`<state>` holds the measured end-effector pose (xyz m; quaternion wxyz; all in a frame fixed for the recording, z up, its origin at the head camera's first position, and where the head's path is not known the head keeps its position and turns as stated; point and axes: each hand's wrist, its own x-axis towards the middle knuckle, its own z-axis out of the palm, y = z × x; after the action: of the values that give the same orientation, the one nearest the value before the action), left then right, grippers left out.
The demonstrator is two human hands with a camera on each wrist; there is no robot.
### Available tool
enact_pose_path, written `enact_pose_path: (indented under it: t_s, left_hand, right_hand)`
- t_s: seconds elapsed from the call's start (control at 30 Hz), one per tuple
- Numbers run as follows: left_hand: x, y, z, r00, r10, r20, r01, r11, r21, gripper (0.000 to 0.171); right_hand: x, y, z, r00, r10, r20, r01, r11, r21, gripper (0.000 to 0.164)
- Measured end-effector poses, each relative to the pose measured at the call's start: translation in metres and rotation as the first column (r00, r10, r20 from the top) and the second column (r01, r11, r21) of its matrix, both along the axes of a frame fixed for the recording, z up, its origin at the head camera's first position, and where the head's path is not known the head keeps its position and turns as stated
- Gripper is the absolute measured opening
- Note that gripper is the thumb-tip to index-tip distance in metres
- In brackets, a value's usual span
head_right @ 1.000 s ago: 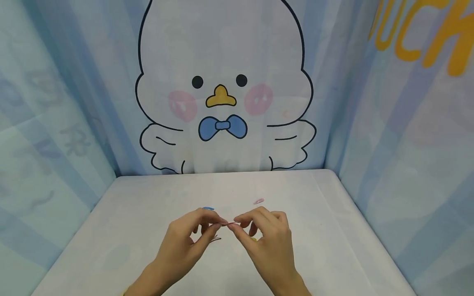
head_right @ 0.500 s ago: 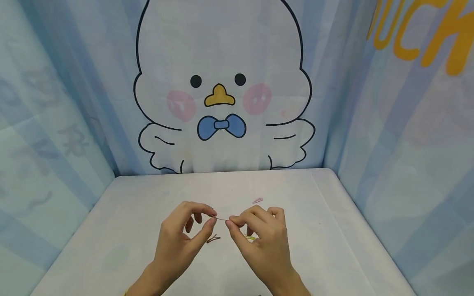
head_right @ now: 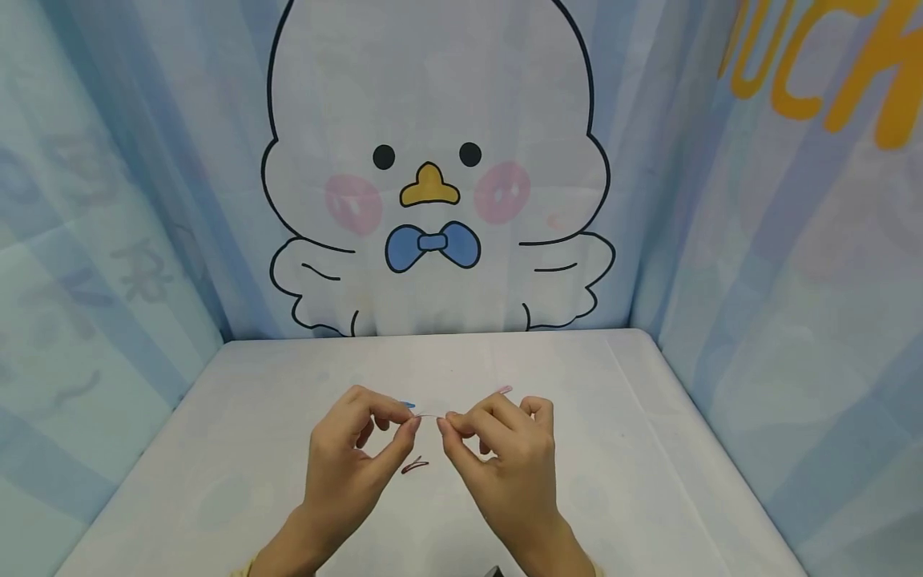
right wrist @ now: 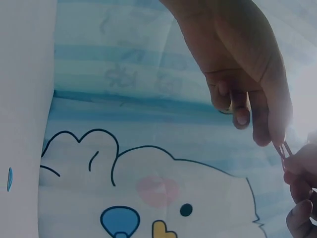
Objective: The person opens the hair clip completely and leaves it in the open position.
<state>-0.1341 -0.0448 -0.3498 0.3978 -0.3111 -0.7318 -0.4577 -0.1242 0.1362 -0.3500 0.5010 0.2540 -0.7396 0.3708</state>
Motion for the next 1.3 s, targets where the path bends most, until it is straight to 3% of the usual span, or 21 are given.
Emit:
enact_pose_path:
  t_s: [0.17,0.6,0.73,0.87,1.03,1.3]
  left_hand:
    - [-0.002,0.000,0.000,1.000,0.002,-0.012,-0.002,1.000,0.005,0.020]
    - [-0.003,0.000,-0.004,1.000,0.022,0.022,-0.021,0.999,-0.024,0.016]
    - [-0.006,0.001,-0.006,0.999,0.032,0.027,-0.031,0.999,-0.032,0.015]
    - [-0.009,0.000,-0.008,0.998,0.050,0.040,-0.049,0.998,-0.044,0.015]
    - [-0.014,-0.001,-0.014,0.995,0.075,0.067,-0.071,0.996,-0.060,0.010]
    - [-0.029,-0.004,-0.030,0.987,0.116,0.113,-0.107,0.991,-0.085,0.010]
  right_hand:
    - [-0.002,-0.002,-0.003,1.000,-0.002,-0.031,0.002,1.000,-0.005,0.037]
    - [-0.006,0.001,-0.006,1.000,-0.017,0.002,0.017,1.000,-0.003,0.035]
    - [-0.006,0.004,-0.007,0.999,-0.021,0.042,0.020,1.000,0.009,0.031]
    - [-0.007,0.006,-0.009,0.996,0.000,0.094,0.000,1.000,0.008,0.007]
    - [-0.009,0.008,-0.011,0.990,0.019,0.137,-0.020,1.000,0.009,0.027]
    - [-0.017,0.014,-0.023,0.969,-0.036,0.245,0.029,0.999,0.035,0.021]
